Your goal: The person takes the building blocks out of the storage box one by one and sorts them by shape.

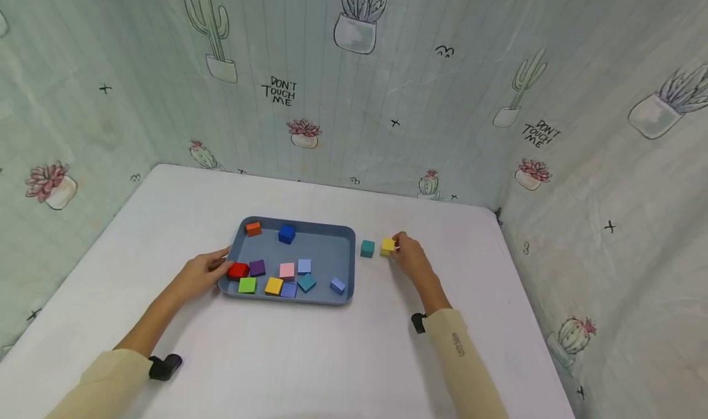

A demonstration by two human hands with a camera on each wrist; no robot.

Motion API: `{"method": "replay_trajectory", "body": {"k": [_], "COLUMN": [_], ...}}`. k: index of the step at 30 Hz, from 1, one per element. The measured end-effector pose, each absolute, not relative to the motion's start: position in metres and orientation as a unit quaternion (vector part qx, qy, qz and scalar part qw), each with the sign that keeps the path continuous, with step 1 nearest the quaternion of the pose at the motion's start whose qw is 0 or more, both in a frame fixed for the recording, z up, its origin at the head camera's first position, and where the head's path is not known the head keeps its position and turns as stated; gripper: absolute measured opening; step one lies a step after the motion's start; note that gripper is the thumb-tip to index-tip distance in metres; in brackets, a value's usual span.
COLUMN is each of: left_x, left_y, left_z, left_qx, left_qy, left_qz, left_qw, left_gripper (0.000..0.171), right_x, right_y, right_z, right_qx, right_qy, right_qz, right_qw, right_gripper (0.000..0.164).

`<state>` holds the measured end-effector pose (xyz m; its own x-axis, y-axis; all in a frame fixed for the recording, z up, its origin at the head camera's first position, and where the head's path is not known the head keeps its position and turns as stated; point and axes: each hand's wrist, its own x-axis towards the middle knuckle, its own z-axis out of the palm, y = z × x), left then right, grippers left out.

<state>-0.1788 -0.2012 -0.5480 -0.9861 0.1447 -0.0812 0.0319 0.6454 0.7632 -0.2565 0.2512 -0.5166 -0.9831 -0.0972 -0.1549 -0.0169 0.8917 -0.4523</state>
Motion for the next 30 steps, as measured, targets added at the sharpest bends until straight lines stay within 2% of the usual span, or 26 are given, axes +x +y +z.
{"method": "replay_trajectory", "body": {"k": [7, 30], "left_x": [-0.1727, -0.1772], "left_y": [-0.1992, -0.2021], "left_z": [-0.5506, -0.5490], "left_qx": [0.045, 0.050], "left_qy": [0.903, 0.901], "left_qz": [0.422, 0.427], "left_qw": [0.071, 0.064], "left_gripper": [0.054, 0.054], "right_x": [-0.2515, -0.2554], "right_y": [0.2513, 0.2491], "right_z": [-0.5267, -0.5248], "right_qx": [-0.029, -0.025], "right_qy": [0.970, 0.966], "right_qz": [-0.221, -0.233], "right_qw": [0.096, 0.108], "right_gripper": [0.036, 0.036]}}
